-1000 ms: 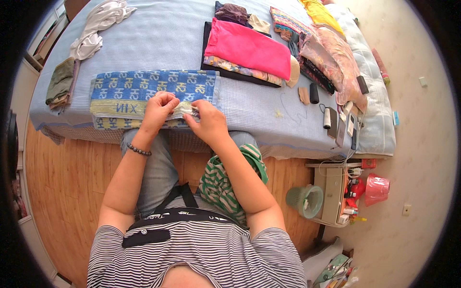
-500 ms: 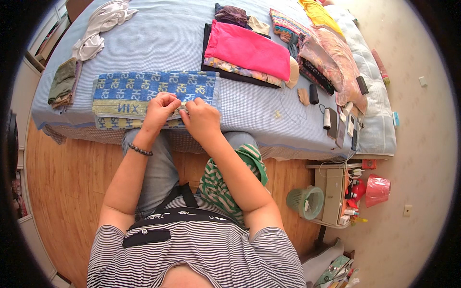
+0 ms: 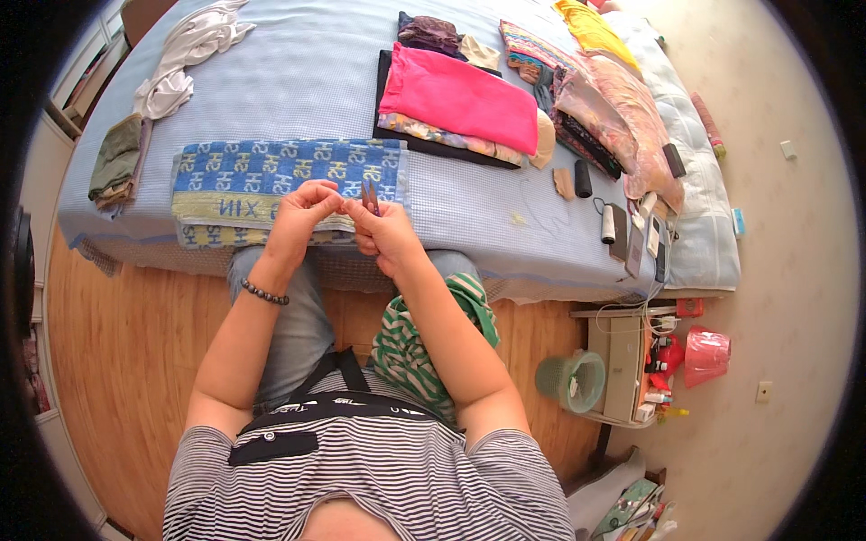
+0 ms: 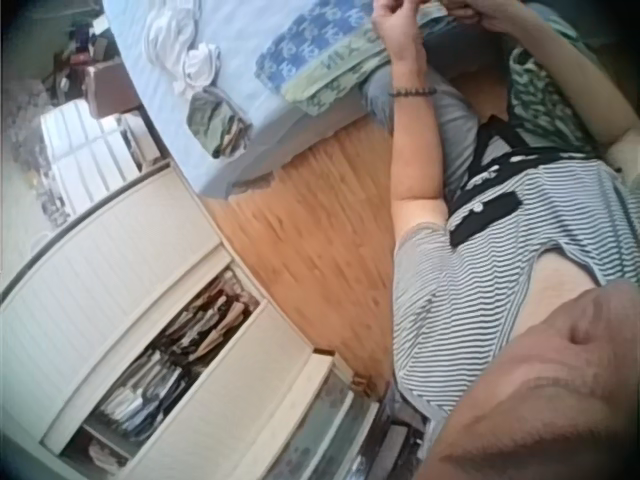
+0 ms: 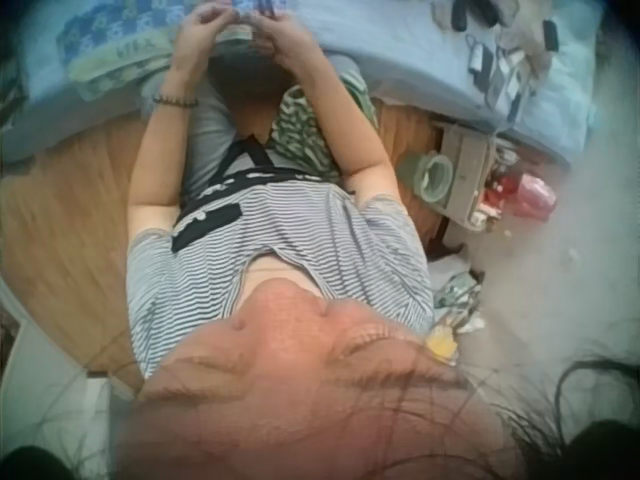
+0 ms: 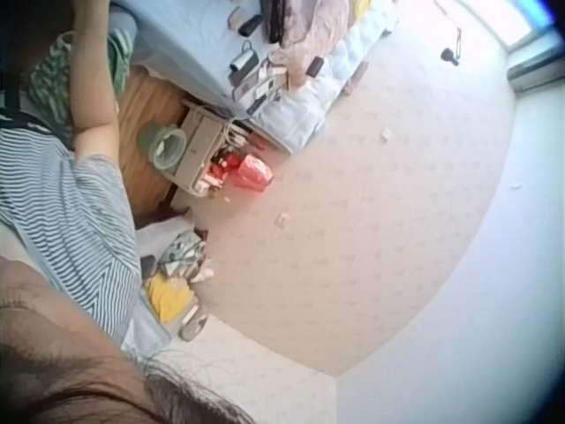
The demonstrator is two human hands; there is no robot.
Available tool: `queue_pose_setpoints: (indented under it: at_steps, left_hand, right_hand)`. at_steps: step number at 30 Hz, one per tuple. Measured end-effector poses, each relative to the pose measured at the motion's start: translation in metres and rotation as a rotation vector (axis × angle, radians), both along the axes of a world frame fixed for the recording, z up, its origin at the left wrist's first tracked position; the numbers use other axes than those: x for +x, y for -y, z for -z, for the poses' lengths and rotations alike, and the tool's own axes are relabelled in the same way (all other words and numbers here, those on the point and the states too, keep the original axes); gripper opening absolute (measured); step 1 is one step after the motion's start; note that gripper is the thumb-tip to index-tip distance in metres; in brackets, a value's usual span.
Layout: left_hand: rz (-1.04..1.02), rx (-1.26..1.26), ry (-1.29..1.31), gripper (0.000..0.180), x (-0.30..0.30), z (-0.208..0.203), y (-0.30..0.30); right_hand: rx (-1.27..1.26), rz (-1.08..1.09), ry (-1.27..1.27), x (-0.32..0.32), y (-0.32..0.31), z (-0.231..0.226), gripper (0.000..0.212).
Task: The person sits on a bed and uses scissors to trim loose threads and edges from a green piece of fabric, then folds it. They proceed to trim a blue patterned towel, cutting along the edges and removing loose threads before folding it as well.
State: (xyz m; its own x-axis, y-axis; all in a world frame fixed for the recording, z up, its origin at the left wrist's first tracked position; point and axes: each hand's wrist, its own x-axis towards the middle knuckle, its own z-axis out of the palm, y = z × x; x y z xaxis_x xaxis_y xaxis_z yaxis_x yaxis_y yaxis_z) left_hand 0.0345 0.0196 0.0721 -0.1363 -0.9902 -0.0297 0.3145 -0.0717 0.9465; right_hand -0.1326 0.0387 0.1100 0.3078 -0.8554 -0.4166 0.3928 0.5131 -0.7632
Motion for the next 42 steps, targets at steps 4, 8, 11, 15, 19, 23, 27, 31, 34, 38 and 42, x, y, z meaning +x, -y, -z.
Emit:
queue_pose_setpoints:
  at_steps: [4,8,11,15,19,23,27,31,34,38,42]
  left_hand:
    - [0.019,-0.127,0.036,0.005,-0.009,-0.009,-0.009]
    - [0.119,-0.163,0.218,0.008,-0.016,-0.011,-0.018]
    - [0.113,-0.232,0.274,0.012,-0.026,-0.039,-0.033]
    - [-0.016,-0.282,0.315,0.013,-0.003,-0.044,-0.046]
    - [-0.123,-0.121,0.229,0.015,0.027,-0.044,-0.065]
    - [-0.22,-0.088,0.242,0.017,0.056,-0.047,-0.081]
    - [-0.325,-0.05,0.264,0.017,0.103,-0.046,-0.085]
    - [-0.461,-0.023,0.249,0.017,0.151,-0.035,-0.085]
    - [-0.564,0.007,0.215,0.017,0.181,-0.019,-0.086]
    - [-0.634,0.034,0.264,0.019,0.217,0.006,-0.084]
    - [-0.68,-0.091,0.55,0.036,0.229,0.017,-0.062]
  right_hand:
    - [0.069,0.069,0.138,-0.003,-0.006,0.007,0.014]
    - [-0.044,0.084,0.01,-0.023,-0.016,-0.005,0.007]
    - [-0.29,0.323,-0.447,-0.076,-0.018,-0.013,0.007]
    - [-0.516,0.589,-1.144,-0.208,-0.008,0.003,0.02]
    - [-0.44,0.52,-1.372,-0.263,0.003,0.028,0.019]
    - [-0.581,0.551,-1.529,-0.268,0.009,0.033,0.021]
    - [-0.405,0.615,-1.431,-0.272,0.007,0.037,0.021]
    - [-0.62,0.746,-1.591,-0.27,0.007,0.057,0.022]
    - [-0.687,0.744,-1.609,-0.273,0.007,0.066,0.019]
    - [-0.616,0.588,-1.32,-0.224,0.006,0.046,0.027]
    - [-0.735,0.133,-1.177,-0.113,0.002,0.008,0.04]
